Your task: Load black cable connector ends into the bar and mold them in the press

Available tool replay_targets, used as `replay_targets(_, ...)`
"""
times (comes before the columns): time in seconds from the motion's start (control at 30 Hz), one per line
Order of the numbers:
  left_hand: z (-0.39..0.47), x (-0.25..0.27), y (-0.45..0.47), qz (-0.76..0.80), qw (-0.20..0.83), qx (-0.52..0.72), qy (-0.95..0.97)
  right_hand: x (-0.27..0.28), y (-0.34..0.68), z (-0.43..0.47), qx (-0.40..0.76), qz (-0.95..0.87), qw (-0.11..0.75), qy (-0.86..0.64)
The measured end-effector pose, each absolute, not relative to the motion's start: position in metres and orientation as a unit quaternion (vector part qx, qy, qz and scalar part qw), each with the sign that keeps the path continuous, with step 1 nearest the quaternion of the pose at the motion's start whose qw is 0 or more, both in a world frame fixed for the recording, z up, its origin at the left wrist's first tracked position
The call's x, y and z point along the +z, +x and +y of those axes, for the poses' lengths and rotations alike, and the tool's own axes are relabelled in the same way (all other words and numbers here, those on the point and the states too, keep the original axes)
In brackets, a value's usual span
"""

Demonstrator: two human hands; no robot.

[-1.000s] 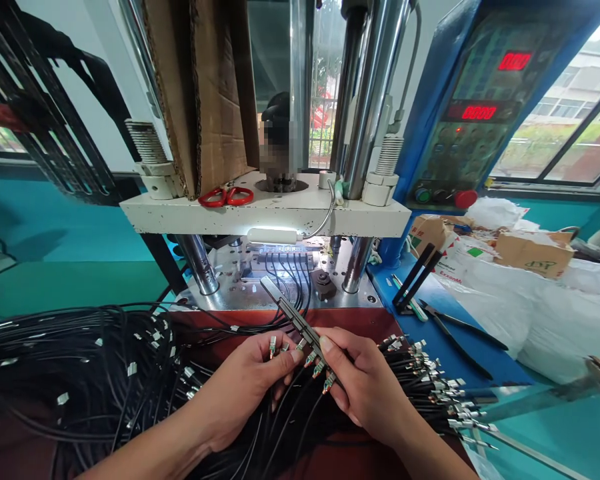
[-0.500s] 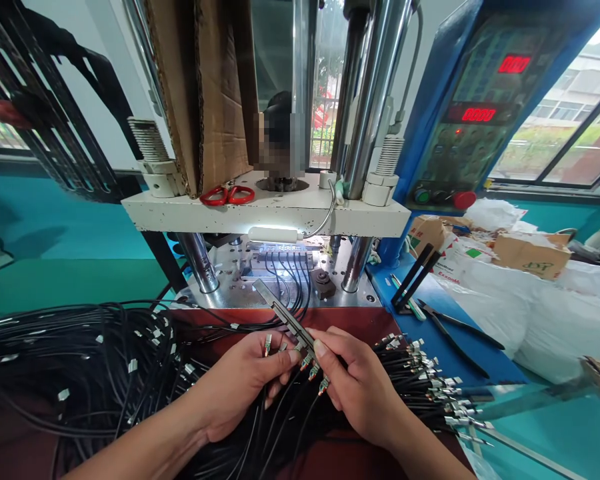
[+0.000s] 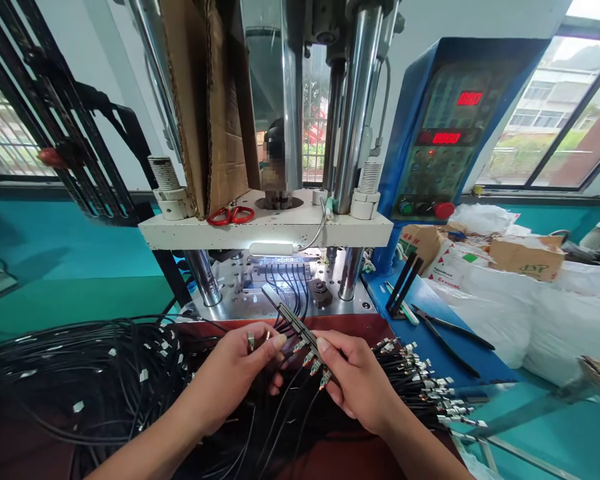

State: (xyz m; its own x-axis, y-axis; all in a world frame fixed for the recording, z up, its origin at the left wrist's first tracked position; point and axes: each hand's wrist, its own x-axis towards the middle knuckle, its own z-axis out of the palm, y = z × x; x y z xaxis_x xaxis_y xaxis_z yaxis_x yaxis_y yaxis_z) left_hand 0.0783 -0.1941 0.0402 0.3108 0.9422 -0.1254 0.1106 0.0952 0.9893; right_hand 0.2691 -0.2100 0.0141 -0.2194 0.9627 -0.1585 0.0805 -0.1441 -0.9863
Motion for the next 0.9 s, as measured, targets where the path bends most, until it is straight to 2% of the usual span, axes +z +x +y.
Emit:
replay_targets(0.1, -0.2, 0.05, 0.069, 0.49, 0.506, 0.421, 0.571, 0.014, 0.271, -0.209, 0.582, -0.504, 0.391, -0.504)
replay_targets(0.13, -0.202, 0.052, 0.066, 0.479, 0.529, 0.431, 0.552, 0.014, 0.271, -0.209, 0.585, -0.502, 0.391, -0.503)
replay_targets(0.27, -0.211, 0.047, 0.055, 0.345, 0.752, 0.386, 0.408, 0.013, 0.271, -0.209, 0.597, -0.499, 0.397, -0.487)
replay_targets(0.33, -0.214, 0.042, 0.053, 0.304, 0.796, 0.373, 0.366, 0.013, 0.271, -0.209, 0.6, -0.497, 0.398, -0.485)
replay_targets(0.77, -0.208, 0.041, 0.066, 0.372, 0.758, 0.447, 0.296, 0.013, 0.271, -0.208, 0.598, -0.505, 0.399, -0.479)
replay_targets(0.9, -0.203, 0.043, 0.066, 0.385, 0.771, 0.426, 0.276, 0.013, 0.271, -0.207, 0.593, -0.519, 0.394, -0.473)
